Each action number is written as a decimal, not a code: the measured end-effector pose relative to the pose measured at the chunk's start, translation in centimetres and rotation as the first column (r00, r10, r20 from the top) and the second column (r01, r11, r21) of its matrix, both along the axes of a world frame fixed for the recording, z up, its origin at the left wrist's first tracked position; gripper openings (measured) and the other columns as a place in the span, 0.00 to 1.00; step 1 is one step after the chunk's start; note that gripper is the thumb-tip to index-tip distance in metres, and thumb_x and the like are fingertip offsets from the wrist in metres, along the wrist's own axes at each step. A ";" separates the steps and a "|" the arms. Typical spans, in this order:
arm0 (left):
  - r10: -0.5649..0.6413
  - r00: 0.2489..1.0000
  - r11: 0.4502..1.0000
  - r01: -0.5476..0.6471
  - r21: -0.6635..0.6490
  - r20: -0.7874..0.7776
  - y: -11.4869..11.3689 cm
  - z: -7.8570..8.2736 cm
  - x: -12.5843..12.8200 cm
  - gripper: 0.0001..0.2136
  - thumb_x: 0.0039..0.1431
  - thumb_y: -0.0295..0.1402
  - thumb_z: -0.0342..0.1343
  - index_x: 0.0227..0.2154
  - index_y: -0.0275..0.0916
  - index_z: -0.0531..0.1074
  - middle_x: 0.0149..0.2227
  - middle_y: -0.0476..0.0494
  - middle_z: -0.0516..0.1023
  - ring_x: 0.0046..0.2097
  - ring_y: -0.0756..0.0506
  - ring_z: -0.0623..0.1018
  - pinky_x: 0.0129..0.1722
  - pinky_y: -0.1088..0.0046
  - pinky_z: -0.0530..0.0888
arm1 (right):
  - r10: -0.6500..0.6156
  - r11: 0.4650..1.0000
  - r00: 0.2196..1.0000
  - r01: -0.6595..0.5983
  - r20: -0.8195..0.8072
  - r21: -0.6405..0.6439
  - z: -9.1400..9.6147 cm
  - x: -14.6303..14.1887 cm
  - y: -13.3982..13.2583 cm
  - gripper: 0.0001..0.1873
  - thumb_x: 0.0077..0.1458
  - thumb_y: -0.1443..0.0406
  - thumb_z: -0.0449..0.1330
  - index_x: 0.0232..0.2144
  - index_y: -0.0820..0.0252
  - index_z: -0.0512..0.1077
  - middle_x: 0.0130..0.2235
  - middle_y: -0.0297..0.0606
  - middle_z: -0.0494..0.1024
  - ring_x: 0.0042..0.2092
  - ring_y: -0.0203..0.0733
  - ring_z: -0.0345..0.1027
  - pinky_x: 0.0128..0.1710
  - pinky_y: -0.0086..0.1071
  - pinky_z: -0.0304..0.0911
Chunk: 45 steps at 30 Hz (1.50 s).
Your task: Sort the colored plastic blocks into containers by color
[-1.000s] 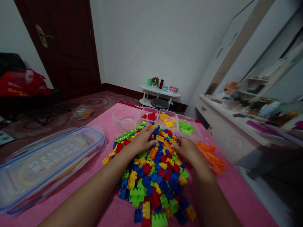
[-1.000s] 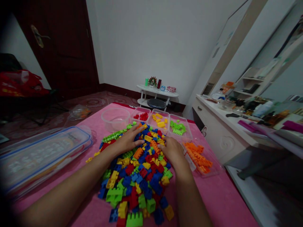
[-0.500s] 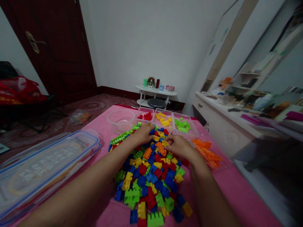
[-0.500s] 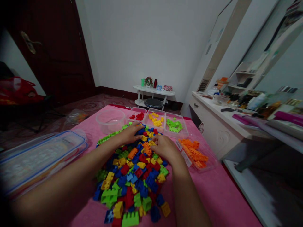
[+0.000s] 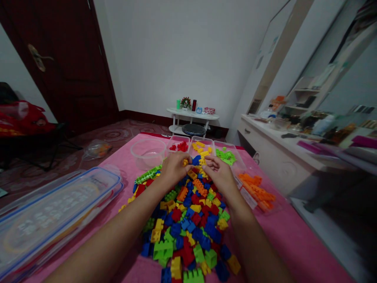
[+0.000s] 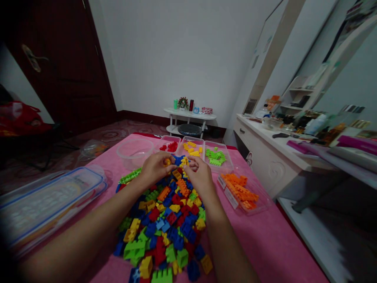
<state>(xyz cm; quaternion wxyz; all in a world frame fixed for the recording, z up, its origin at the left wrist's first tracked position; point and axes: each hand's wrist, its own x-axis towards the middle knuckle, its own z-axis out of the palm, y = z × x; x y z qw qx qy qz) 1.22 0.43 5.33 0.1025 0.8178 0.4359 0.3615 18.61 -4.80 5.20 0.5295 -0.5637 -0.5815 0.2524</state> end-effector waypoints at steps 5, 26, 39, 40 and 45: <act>-0.145 0.873 0.919 0.293 -0.263 0.466 -0.9 -0.7 0.0 0.12 0.50 0.41 0.61 0.25 0.35 0.73 0.25 0.48 0.75 0.27 0.51 0.71 0.27 0.77 0.66 | 0.044 0.995 0.969 -0.064 -0.241 -0.073 0.1 -1.4 -0.4 0.26 0.42 0.58 0.63 0.45 0.62 0.71 0.33 0.37 0.76 0.31 0.38 0.70 0.25 0.27 0.63; -0.061 0.742 0.838 0.401 -0.370 0.667 -1.7 -1.1 0.0 0.14 0.52 0.43 0.58 0.26 0.34 0.72 0.24 0.48 0.72 0.24 0.51 0.72 0.22 0.77 0.71 | 0.137 0.961 0.957 -0.191 -0.256 -0.200 -0.5 -3.5 -0.7 0.22 0.41 0.65 0.61 0.42 0.59 0.67 0.28 0.31 0.74 0.27 0.36 0.69 0.23 0.27 0.64; -0.004 0.785 0.888 0.287 -0.359 0.619 -0.3 -0.9 -1.3 0.13 0.53 0.42 0.55 0.26 0.35 0.73 0.22 0.50 0.71 0.24 0.51 0.71 0.24 0.77 0.68 | -0.067 0.959 0.936 -0.034 -0.345 -0.281 3.2 0.2 6.5 0.21 0.45 0.62 0.64 0.44 0.53 0.71 0.40 0.41 0.78 0.37 0.46 0.74 0.29 0.35 0.71; -0.007 0.801 0.889 0.279 -0.362 0.599 -0.3 -1.1 -1.2 0.13 0.53 0.41 0.55 0.26 0.35 0.73 0.22 0.50 0.71 0.24 0.51 0.71 0.24 0.77 0.68 | -0.115 0.969 0.933 0.029 -0.341 -0.247 3.6 0.5 7.1 0.24 0.44 0.62 0.65 0.47 0.53 0.70 0.42 0.42 0.77 0.39 0.47 0.74 0.31 0.36 0.71; -0.102 0.890 0.906 0.268 -0.327 0.444 -0.6 -1.4 -1.1 0.09 0.54 0.35 0.55 0.30 0.35 0.77 0.29 0.46 0.78 0.32 0.48 0.75 0.33 0.74 0.70 | -0.173 0.976 0.973 0.150 -0.150 -0.155 2.8 1.0 6.4 0.27 0.42 0.57 0.66 0.47 0.56 0.72 0.48 0.45 0.74 0.45 0.49 0.71 0.35 0.37 0.69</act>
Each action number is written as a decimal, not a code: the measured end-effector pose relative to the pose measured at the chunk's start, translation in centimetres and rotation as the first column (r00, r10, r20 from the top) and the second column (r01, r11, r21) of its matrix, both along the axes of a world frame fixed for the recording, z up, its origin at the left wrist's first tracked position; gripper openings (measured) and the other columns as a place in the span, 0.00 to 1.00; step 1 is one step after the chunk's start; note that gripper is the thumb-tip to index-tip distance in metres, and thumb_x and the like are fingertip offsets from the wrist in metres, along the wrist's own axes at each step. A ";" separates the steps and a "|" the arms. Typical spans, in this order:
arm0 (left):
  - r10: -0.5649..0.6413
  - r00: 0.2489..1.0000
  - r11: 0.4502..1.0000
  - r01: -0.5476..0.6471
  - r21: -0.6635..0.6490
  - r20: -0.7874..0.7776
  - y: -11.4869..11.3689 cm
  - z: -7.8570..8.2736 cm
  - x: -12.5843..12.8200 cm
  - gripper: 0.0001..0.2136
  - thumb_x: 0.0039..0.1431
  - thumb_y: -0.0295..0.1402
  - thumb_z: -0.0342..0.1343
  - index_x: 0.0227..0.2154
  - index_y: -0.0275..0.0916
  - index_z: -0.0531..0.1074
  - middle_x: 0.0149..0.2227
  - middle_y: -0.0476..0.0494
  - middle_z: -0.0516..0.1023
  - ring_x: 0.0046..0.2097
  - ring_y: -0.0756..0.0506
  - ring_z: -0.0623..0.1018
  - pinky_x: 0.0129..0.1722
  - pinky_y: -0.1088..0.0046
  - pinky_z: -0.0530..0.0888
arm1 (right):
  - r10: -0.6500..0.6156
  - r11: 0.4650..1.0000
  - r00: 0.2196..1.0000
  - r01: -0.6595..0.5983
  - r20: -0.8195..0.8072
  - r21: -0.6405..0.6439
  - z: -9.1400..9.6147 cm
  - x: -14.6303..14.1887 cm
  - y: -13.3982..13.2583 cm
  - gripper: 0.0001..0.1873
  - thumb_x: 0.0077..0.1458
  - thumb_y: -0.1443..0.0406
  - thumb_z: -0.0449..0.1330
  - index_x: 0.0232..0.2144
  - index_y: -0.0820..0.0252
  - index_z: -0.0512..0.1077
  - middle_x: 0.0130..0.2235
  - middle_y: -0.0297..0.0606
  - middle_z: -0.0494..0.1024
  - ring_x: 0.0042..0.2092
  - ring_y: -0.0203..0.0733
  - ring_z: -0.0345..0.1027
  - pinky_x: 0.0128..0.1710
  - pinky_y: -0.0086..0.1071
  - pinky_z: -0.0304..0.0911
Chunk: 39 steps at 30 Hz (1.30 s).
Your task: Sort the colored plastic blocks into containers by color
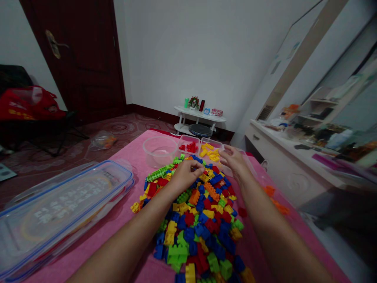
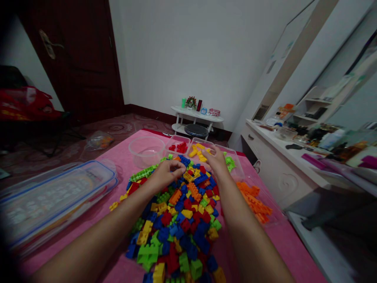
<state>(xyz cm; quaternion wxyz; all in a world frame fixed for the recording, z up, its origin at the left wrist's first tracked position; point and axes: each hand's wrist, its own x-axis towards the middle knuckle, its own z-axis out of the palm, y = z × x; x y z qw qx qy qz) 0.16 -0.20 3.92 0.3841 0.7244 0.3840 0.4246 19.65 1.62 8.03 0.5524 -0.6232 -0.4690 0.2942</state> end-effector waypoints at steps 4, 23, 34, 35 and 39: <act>-0.038 0.980 0.998 0.048 0.047 -0.197 -0.6 -0.2 0.3 0.11 0.54 0.31 0.55 0.38 0.36 0.79 0.37 0.44 0.81 0.37 0.45 0.77 0.39 0.71 0.71 | 0.156 0.986 0.934 -0.165 0.322 0.002 -2.0 -0.5 -3.4 0.14 0.46 0.58 0.61 0.32 0.61 0.76 0.35 0.42 0.79 0.36 0.45 0.71 0.32 0.34 0.65; -0.282 0.670 0.940 0.335 -0.059 -0.686 -2.6 2.5 -2.5 0.14 0.34 0.26 0.66 0.28 0.46 0.79 0.22 0.53 0.74 0.22 0.50 0.69 0.20 0.76 0.57 | 0.394 0.916 0.501 -0.148 0.771 -0.372 -2.0 -1.4 -8.5 0.13 0.42 0.66 0.62 0.34 0.54 0.79 0.27 0.35 0.78 0.28 0.39 0.68 0.25 0.29 0.51; -0.220 0.975 0.961 0.215 -0.176 -0.008 -1.0 2.0 -1.3 0.23 0.48 0.30 0.58 0.51 0.36 0.71 0.36 0.41 0.80 0.34 0.46 0.77 0.30 0.74 0.72 | 0.221 0.961 0.936 -0.256 0.275 0.100 -2.2 -3.7 -7.7 0.18 0.47 0.62 0.60 0.42 0.62 0.73 0.31 0.35 0.73 0.30 0.35 0.65 0.32 0.28 0.62; -0.257 0.961 0.931 0.275 -0.240 0.102 -1.0 2.0 -1.0 0.24 0.49 0.30 0.58 0.52 0.36 0.70 0.36 0.40 0.80 0.33 0.46 0.77 0.29 0.75 0.72 | 0.241 0.956 0.944 -0.271 0.225 0.113 -2.2 -4.0 -7.8 0.19 0.47 0.62 0.60 0.43 0.62 0.72 0.32 0.35 0.72 0.31 0.35 0.65 0.31 0.28 0.63; -0.314 0.915 0.883 0.379 -0.276 0.252 -1.2 1.7 -0.2 0.26 0.50 0.29 0.59 0.54 0.34 0.68 0.36 0.39 0.79 0.33 0.47 0.76 0.30 0.76 0.72 | 0.331 0.936 0.937 -0.341 0.114 0.083 -2.1 -4.4 -8.0 0.21 0.47 0.60 0.61 0.45 0.60 0.71 0.33 0.35 0.73 0.29 0.35 0.65 0.27 0.28 0.61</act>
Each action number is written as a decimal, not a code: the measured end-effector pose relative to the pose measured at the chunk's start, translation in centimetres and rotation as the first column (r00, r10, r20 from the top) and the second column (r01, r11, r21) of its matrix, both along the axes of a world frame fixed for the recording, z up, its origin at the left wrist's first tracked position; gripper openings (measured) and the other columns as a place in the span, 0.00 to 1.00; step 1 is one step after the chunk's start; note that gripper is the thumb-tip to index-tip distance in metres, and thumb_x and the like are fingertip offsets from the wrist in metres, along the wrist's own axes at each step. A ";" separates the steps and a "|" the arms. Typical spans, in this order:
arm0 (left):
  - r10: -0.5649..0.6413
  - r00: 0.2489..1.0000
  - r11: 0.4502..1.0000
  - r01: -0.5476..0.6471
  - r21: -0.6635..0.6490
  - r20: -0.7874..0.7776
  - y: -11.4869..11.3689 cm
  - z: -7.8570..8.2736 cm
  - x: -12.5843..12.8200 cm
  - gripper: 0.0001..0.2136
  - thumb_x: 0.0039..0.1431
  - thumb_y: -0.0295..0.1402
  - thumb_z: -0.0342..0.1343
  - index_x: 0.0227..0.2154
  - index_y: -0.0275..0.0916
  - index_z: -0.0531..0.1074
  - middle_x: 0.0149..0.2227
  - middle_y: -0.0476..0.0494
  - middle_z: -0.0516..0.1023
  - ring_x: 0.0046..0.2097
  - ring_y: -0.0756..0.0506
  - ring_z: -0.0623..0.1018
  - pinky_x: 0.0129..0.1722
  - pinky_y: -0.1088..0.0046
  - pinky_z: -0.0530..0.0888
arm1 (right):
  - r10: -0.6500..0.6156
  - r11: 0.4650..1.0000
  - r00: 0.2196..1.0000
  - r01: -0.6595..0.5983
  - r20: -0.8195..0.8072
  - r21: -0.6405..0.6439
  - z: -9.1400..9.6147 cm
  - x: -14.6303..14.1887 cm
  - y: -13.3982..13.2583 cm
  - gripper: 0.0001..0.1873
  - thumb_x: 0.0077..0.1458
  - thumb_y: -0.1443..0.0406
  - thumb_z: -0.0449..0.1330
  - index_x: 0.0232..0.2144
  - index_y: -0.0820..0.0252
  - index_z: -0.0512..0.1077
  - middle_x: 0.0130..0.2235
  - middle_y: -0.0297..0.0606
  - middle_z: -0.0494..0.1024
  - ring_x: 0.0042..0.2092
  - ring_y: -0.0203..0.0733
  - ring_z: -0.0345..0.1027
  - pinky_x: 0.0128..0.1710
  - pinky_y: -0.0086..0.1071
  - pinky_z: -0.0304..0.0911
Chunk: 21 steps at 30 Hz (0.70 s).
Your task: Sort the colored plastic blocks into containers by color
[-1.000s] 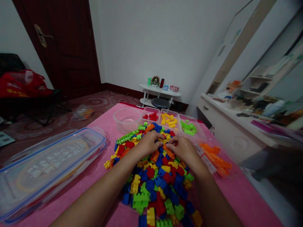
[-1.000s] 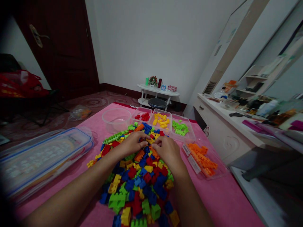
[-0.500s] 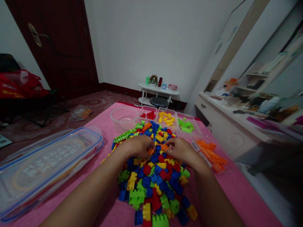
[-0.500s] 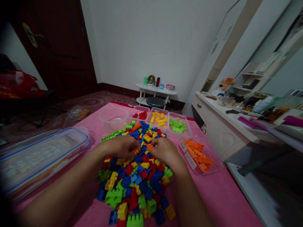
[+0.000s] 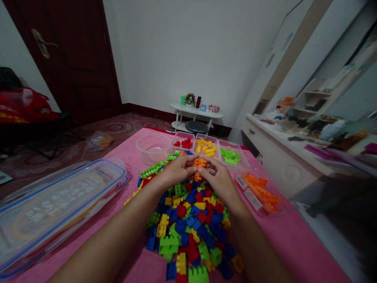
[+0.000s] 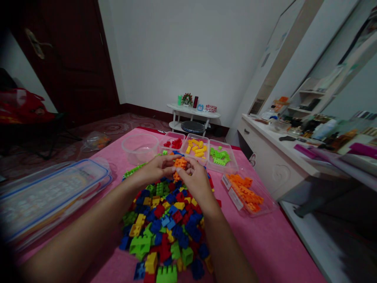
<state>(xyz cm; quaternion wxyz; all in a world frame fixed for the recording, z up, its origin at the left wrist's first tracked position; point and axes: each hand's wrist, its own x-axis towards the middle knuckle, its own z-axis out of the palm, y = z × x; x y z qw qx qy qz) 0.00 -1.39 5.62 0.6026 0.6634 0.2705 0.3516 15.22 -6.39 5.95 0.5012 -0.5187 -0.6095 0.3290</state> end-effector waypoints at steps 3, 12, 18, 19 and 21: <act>0.014 0.999 0.994 -0.009 0.106 -0.044 -0.2 -0.2 -0.1 0.30 0.51 0.29 0.57 0.60 0.36 0.62 0.33 0.43 0.79 0.32 0.49 0.75 0.30 0.77 0.70 | 0.046 0.998 0.999 -0.047 -0.006 -0.045 0.0 0.1 -0.2 0.19 0.47 0.60 0.62 0.43 0.59 0.70 0.34 0.34 0.74 0.28 0.35 0.65 0.24 0.27 0.60; -0.137 0.988 0.986 0.143 0.079 -0.077 -1.7 0.5 0.0 0.38 0.53 0.29 0.57 0.66 0.44 0.48 0.41 0.42 0.77 0.39 0.47 0.77 0.36 0.74 0.72 | -0.054 0.997 0.997 0.056 0.049 -0.044 2.1 2.2 -0.7 0.18 0.42 0.60 0.62 0.38 0.60 0.71 0.31 0.35 0.75 0.24 0.35 0.65 0.23 0.28 0.60; -0.055 0.966 0.978 0.104 0.183 -0.253 -0.8 0.1 -0.1 0.32 0.55 0.30 0.56 0.63 0.40 0.56 0.49 0.36 0.75 0.46 0.43 0.77 0.44 0.65 0.73 | -0.615 0.742 0.532 0.641 0.582 0.199 4.3 10.5 -1.8 0.19 0.46 0.58 0.59 0.42 0.57 0.74 0.39 0.45 0.78 0.38 0.51 0.71 0.36 0.41 0.64; -0.039 0.961 0.976 0.096 0.195 -0.274 -0.7 0.1 -0.1 0.30 0.55 0.30 0.56 0.62 0.38 0.57 0.49 0.36 0.75 0.45 0.43 0.77 0.44 0.65 0.73 | -0.606 0.674 0.405 0.719 0.685 0.170 4.5 11.9 -2.1 0.20 0.47 0.57 0.58 0.43 0.56 0.74 0.41 0.47 0.78 0.41 0.55 0.71 0.38 0.44 0.63; -0.012 0.950 0.969 0.088 0.232 -0.311 -0.7 0.1 -0.1 0.28 0.56 0.31 0.55 0.60 0.36 0.61 0.48 0.36 0.76 0.44 0.43 0.77 0.44 0.64 0.73 | -0.504 0.607 0.307 0.791 0.808 0.078 4.5 14.0 -2.8 0.26 0.49 0.53 0.57 0.49 0.55 0.72 0.46 0.52 0.76 0.46 0.62 0.69 0.39 0.49 0.62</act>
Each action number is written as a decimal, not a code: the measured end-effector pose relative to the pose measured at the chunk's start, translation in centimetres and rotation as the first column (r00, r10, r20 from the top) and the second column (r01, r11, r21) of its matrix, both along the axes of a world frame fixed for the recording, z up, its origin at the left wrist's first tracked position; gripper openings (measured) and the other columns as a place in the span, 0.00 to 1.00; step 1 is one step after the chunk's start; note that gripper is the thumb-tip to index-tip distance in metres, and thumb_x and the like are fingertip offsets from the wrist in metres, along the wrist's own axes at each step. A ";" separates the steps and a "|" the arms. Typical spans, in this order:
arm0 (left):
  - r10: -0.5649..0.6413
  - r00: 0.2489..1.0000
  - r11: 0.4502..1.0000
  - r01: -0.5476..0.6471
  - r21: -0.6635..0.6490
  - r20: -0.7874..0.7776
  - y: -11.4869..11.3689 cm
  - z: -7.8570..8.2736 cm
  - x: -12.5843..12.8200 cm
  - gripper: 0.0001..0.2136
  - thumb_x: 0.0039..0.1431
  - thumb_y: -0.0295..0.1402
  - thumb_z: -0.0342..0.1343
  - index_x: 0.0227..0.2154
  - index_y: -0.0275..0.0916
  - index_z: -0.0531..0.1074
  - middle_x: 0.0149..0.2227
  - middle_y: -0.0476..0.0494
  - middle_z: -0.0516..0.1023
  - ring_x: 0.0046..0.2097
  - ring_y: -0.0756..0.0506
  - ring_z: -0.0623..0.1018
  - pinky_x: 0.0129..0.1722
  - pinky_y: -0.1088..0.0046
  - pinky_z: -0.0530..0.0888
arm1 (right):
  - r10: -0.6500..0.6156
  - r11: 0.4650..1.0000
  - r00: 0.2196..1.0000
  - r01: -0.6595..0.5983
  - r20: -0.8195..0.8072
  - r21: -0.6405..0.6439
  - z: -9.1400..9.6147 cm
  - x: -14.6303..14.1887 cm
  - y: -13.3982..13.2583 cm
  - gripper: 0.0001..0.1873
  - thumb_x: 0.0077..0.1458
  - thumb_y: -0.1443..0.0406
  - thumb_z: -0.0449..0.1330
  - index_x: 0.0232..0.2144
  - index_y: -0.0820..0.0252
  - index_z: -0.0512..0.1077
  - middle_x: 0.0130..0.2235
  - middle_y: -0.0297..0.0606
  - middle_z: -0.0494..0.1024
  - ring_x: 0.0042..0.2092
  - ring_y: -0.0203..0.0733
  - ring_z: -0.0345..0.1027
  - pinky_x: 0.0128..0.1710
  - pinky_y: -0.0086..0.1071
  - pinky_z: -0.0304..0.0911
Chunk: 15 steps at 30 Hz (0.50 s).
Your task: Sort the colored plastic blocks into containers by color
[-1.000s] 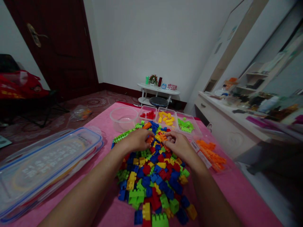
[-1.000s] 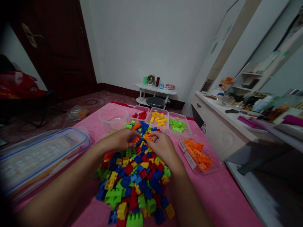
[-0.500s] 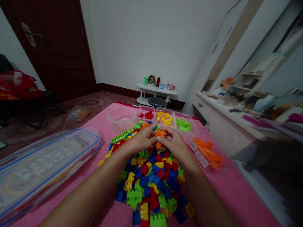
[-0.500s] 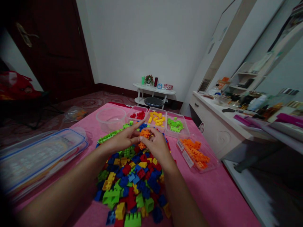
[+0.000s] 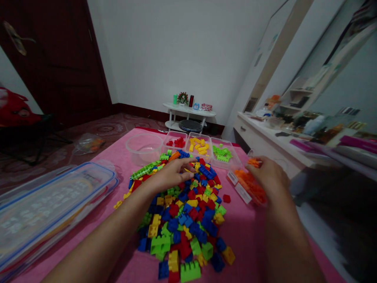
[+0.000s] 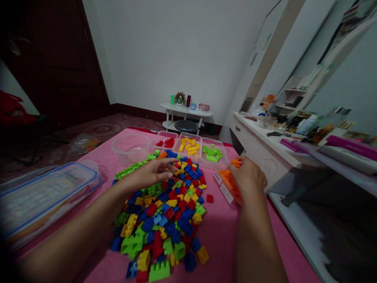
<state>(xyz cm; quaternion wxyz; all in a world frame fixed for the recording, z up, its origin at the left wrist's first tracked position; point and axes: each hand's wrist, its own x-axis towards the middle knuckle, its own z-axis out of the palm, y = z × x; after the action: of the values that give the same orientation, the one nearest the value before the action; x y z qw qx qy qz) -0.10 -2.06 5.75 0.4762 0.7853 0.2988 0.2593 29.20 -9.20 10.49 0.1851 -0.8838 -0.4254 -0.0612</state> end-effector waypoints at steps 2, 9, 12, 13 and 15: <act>0.010 0.999 0.999 -0.007 0.051 -0.042 -0.2 -0.1 0.1 0.25 0.56 0.30 0.55 0.58 0.36 0.64 0.47 0.37 0.77 0.44 0.42 0.78 0.43 0.65 0.74 | -0.012 0.997 1.000 0.010 -0.016 -0.081 -0.2 0.9 -0.3 0.33 0.48 0.50 0.58 0.55 0.56 0.68 0.49 0.54 0.74 0.49 0.65 0.68 0.41 0.51 0.62; 0.147 0.976 0.922 -0.075 0.381 -0.162 -0.4 -1.9 0.7 0.18 0.54 0.30 0.57 0.50 0.38 0.74 0.52 0.38 0.75 0.54 0.39 0.73 0.56 0.61 0.67 | 0.392 0.919 0.915 -0.394 -0.094 0.002 -1.8 -3.4 1.7 0.24 0.50 0.58 0.60 0.49 0.60 0.73 0.43 0.44 0.78 0.43 0.50 0.72 0.41 0.40 0.64; 0.174 0.961 0.881 -0.055 0.469 -0.213 -0.2 -2.8 0.9 0.19 0.53 0.26 0.57 0.50 0.38 0.73 0.53 0.38 0.74 0.57 0.40 0.70 0.58 0.62 0.64 | 0.571 0.811 0.804 -0.584 -0.167 -0.040 -4.0 -6.1 2.7 0.21 0.48 0.63 0.62 0.46 0.58 0.74 0.44 0.41 0.78 0.46 0.48 0.71 0.44 0.36 0.64; 0.167 0.958 0.881 -0.037 0.472 -0.235 -0.1 -2.9 0.9 0.20 0.52 0.24 0.57 0.50 0.38 0.73 0.54 0.38 0.74 0.57 0.40 0.70 0.59 0.62 0.64 | 0.610 0.782 0.777 -0.622 -0.156 -0.041 -4.8 -6.9 3.0 0.22 0.48 0.64 0.62 0.48 0.58 0.73 0.48 0.42 0.77 0.49 0.49 0.70 0.47 0.37 0.63; 0.149 0.951 0.883 -0.004 0.470 -0.271 -0.1 -3.0 1.0 0.21 0.51 0.22 0.57 0.50 0.38 0.74 0.54 0.38 0.74 0.57 0.40 0.70 0.59 0.62 0.64 | 0.645 0.757 0.755 -0.653 -0.120 -0.036 -6.3 -8.1 3.3 0.27 0.49 0.66 0.61 0.54 0.60 0.69 0.54 0.45 0.73 0.55 0.50 0.66 0.53 0.39 0.60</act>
<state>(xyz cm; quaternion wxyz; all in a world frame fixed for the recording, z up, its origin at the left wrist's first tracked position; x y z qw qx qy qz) 0.91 -2.15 2.75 0.2131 0.8937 0.3280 0.2199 21.12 -5.90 4.20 0.1824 -0.6897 -0.6975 0.0674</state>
